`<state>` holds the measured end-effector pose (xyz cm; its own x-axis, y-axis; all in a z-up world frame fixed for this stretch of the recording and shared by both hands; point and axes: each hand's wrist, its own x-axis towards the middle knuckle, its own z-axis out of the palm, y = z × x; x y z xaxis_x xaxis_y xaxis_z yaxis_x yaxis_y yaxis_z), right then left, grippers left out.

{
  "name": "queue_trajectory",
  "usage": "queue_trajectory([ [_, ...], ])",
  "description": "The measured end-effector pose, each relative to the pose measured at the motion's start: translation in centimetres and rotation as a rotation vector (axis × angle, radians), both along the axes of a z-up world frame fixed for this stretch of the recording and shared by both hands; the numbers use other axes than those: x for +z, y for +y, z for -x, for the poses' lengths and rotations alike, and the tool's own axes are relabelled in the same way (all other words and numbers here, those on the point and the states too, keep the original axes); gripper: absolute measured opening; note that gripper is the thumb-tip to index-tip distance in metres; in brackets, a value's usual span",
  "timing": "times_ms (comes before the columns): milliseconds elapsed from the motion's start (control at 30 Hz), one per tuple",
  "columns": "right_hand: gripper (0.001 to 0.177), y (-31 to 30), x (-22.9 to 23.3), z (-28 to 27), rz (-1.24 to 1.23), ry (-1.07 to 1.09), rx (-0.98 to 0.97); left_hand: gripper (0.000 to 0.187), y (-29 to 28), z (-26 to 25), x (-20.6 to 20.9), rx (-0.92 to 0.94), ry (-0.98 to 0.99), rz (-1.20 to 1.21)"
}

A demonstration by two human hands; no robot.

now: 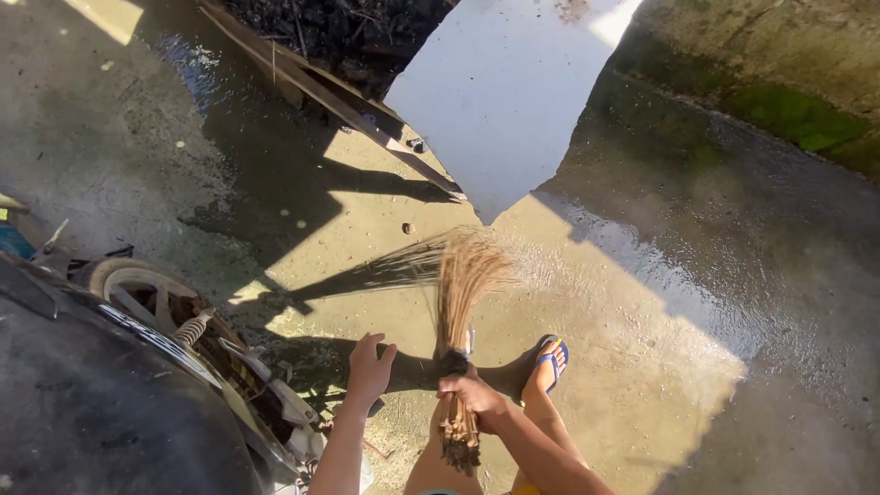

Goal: Cleaning a concrete outdoor area using water and a stick broom.

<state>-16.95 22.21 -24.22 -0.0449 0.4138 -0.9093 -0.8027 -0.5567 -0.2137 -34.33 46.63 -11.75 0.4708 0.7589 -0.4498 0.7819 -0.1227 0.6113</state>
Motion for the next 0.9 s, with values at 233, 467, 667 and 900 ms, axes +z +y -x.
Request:
queue_trajectory([
  [233,0.059,4.4,12.2,-5.2,-0.363,0.004,0.262,0.048,1.8,4.7,-0.9,0.08,0.02,-0.008],
  [467,0.098,-5.8,35.3,-16.7,0.342,-0.246,0.284,0.048,1.8,1.4,-0.4,0.019,0.058,0.026],
  [667,0.092,-14.0,32.0,-23.9,0.488,-0.338,0.202,0.049,1.7,-4.2,1.8,-0.074,0.06,-0.035],
  [900,0.051,-18.4,22.7,-26.5,0.495,-0.456,0.02,0.05,1.7,-5.7,1.1,-0.111,-0.02,-0.082],
])
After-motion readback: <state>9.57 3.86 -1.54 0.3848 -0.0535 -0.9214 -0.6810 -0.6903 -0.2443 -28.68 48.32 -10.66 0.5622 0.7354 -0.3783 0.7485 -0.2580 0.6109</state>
